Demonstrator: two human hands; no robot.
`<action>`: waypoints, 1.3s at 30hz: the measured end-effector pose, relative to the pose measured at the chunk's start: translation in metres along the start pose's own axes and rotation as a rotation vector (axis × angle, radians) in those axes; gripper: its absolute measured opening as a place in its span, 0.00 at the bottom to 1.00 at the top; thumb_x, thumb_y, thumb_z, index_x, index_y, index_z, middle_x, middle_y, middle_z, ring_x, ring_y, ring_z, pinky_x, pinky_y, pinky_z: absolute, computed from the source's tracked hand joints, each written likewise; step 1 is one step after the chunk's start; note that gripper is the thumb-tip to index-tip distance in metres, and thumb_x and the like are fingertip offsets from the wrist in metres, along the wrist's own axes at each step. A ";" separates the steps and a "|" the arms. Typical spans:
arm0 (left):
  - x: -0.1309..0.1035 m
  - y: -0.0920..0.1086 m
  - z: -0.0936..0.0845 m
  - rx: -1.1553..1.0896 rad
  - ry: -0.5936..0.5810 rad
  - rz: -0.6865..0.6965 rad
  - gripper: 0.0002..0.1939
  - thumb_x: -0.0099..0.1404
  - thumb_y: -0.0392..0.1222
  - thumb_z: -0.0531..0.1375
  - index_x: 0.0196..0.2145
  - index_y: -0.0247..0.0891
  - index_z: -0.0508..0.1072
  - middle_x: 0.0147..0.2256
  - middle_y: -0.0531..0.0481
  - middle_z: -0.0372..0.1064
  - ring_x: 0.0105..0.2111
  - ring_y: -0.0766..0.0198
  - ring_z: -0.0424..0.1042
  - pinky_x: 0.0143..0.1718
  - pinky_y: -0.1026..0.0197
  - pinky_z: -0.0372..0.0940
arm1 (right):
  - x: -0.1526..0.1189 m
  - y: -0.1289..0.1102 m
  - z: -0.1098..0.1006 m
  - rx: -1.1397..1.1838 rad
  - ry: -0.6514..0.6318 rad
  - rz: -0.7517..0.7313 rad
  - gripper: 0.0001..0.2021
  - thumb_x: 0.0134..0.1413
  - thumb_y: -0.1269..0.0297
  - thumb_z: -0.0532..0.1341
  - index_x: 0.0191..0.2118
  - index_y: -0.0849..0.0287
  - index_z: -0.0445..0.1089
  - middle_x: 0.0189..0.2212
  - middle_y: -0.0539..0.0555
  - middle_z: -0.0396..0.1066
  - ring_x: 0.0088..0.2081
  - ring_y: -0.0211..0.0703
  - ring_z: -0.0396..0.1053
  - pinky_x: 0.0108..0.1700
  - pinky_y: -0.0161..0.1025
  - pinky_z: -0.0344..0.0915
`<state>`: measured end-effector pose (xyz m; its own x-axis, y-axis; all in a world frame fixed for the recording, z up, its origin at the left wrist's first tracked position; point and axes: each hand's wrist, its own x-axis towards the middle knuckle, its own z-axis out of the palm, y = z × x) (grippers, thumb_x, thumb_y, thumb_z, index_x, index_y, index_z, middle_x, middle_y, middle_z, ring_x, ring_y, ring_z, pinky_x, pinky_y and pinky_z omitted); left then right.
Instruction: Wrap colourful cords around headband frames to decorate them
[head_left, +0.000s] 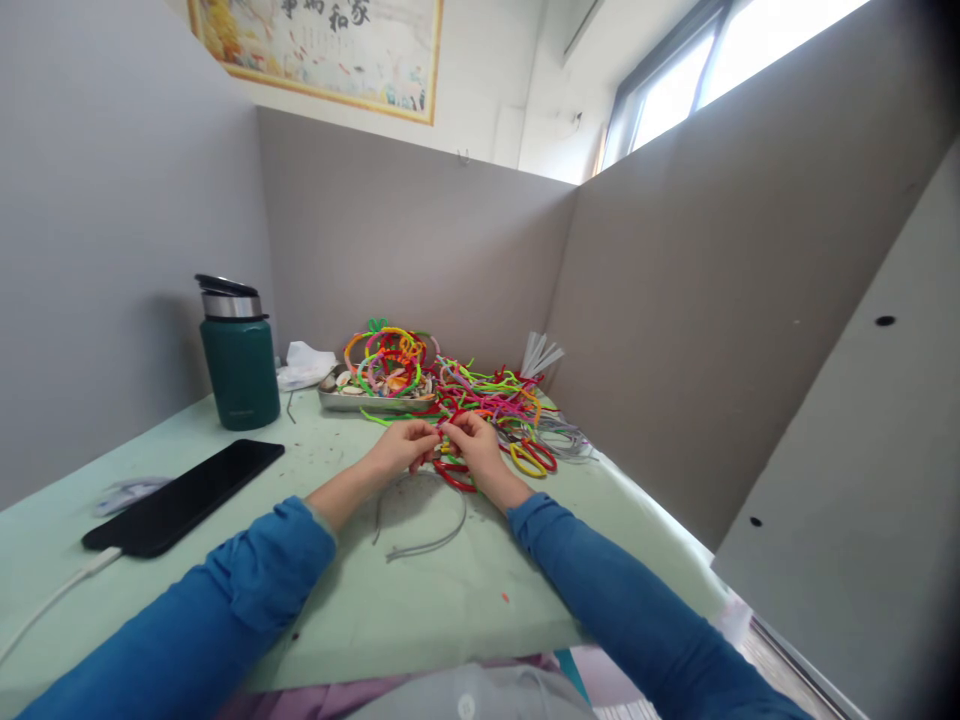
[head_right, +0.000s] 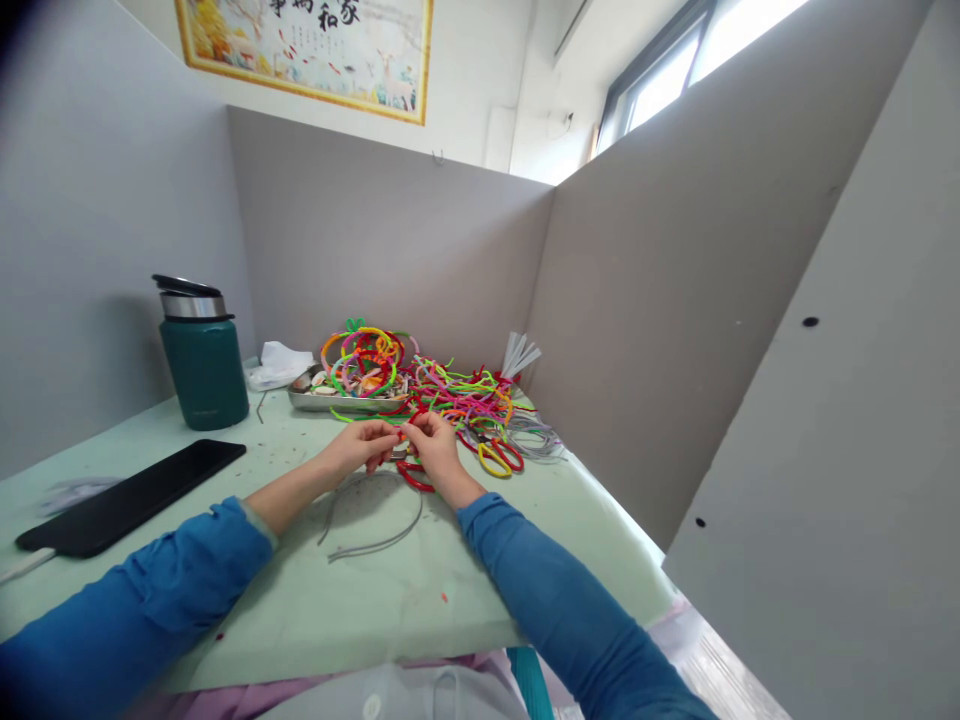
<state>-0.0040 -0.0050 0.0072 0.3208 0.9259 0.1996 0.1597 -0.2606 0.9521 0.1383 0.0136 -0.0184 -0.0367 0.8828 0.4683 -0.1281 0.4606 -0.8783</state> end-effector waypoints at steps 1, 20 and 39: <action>0.000 0.000 0.000 -0.013 0.003 -0.003 0.13 0.53 0.49 0.59 0.26 0.34 0.65 0.17 0.57 0.63 0.12 0.75 0.56 0.13 0.70 0.53 | 0.000 0.001 0.000 -0.011 -0.006 -0.004 0.12 0.44 0.56 0.61 0.25 0.58 0.60 0.12 0.42 0.57 0.15 0.31 0.54 0.17 0.30 0.50; 0.004 -0.006 -0.003 -0.089 0.035 -0.032 0.12 0.52 0.46 0.60 0.26 0.34 0.65 0.17 0.55 0.65 0.13 0.72 0.61 0.16 0.67 0.59 | -0.013 -0.008 -0.001 -0.950 -0.070 -0.482 0.08 0.55 0.65 0.53 0.37 0.59 0.67 0.34 0.54 0.67 0.34 0.39 0.64 0.36 0.34 0.57; 0.003 -0.005 0.000 -0.022 0.043 -0.066 0.08 0.53 0.43 0.57 0.24 0.36 0.64 0.14 0.59 0.59 0.11 0.74 0.53 0.17 0.67 0.60 | 0.014 -0.003 -0.034 -1.108 0.240 -0.357 0.05 0.50 0.67 0.52 0.28 0.59 0.63 0.26 0.50 0.64 0.26 0.36 0.58 0.28 0.33 0.49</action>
<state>-0.0042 -0.0009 0.0030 0.2700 0.9518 0.1454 0.1586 -0.1929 0.9683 0.1716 0.0273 -0.0123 0.0289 0.6286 0.7772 0.8378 0.4089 -0.3619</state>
